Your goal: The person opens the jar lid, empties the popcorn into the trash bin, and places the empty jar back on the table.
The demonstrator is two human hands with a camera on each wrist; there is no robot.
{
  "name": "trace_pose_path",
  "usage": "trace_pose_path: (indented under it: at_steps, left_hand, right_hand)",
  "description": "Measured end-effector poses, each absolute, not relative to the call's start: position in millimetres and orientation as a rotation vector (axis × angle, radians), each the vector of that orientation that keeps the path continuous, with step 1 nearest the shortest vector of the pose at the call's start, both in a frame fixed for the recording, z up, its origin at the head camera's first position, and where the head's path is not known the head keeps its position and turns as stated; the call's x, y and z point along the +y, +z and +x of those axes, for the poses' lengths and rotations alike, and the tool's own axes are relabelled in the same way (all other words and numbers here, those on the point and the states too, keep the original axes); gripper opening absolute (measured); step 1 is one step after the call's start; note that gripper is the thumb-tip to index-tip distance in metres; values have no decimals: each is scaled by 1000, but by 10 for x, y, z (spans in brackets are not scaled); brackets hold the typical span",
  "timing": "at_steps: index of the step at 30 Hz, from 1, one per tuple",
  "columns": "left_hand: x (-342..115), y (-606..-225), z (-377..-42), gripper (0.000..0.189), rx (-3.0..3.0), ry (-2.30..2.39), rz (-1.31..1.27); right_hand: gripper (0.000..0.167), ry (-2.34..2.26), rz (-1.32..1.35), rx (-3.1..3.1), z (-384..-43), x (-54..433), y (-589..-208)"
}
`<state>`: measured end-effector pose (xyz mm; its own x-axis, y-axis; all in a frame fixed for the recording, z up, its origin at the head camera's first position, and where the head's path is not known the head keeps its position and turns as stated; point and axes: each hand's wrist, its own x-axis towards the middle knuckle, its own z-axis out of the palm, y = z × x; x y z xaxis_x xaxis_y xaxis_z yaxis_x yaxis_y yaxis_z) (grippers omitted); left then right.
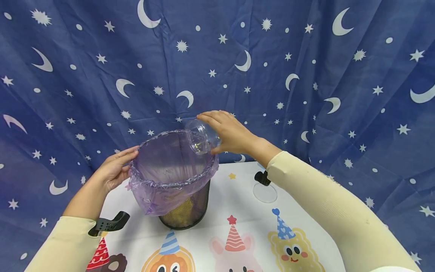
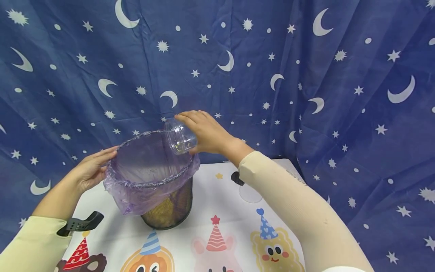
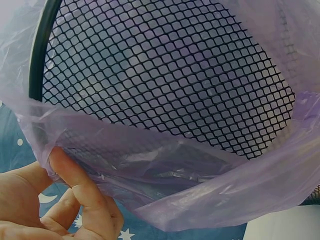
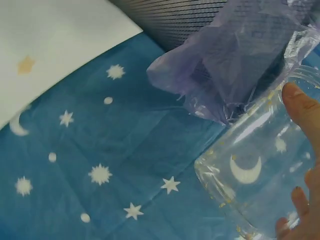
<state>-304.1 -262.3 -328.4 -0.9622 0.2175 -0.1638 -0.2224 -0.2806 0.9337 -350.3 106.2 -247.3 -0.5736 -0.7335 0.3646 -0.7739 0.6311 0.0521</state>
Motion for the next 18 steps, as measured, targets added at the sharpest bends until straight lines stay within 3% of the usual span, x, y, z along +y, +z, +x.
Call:
trace_pose_path:
  at_steps: [18]
  left_hand:
    - [-2620, -3305, -3044, 17, 1674, 2337, -18]
  right_hand:
    - [113, 1021, 723, -2573, -3512, 1356, -2858]
